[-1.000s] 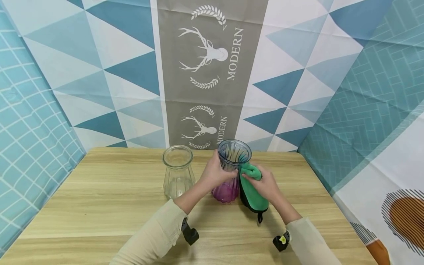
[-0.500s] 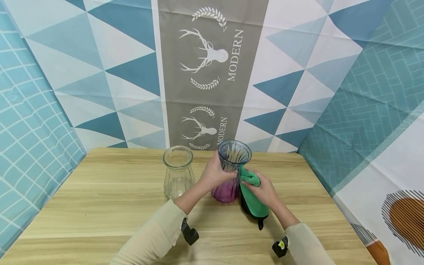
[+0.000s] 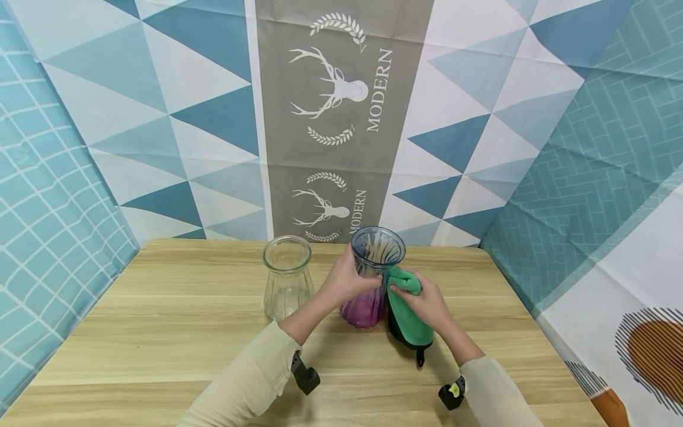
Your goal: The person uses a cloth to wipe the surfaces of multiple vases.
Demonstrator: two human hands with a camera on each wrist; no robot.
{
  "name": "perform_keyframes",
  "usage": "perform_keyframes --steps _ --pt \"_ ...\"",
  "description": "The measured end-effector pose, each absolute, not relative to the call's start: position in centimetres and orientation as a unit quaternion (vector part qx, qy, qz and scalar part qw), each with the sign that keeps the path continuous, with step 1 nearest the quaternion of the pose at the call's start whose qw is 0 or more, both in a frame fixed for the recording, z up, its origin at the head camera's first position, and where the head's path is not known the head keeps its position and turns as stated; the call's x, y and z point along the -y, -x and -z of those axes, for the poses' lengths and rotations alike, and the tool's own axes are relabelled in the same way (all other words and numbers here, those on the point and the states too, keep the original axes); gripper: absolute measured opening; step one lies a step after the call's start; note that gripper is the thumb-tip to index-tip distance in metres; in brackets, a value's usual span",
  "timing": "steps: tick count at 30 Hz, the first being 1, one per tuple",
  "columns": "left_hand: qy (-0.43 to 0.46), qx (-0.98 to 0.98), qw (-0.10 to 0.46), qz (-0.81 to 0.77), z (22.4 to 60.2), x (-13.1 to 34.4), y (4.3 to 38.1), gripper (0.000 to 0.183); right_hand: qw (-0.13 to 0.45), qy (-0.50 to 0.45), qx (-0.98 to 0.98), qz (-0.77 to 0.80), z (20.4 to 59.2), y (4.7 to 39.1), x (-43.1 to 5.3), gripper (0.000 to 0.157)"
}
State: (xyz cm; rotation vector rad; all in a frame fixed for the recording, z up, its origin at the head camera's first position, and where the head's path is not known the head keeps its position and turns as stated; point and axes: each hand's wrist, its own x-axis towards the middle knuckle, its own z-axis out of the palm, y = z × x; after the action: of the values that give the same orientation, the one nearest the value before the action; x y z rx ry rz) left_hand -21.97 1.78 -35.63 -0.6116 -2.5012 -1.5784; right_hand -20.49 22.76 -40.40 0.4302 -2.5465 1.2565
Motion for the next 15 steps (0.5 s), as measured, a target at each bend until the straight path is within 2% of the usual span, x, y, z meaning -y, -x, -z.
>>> perform_keyframes --steps 15 --pt "0.213 0.829 0.05 0.515 35.6 -1.6 22.1 0.087 0.169 -0.131 0.872 -0.439 38.0 20.6 -22.4 0.043"
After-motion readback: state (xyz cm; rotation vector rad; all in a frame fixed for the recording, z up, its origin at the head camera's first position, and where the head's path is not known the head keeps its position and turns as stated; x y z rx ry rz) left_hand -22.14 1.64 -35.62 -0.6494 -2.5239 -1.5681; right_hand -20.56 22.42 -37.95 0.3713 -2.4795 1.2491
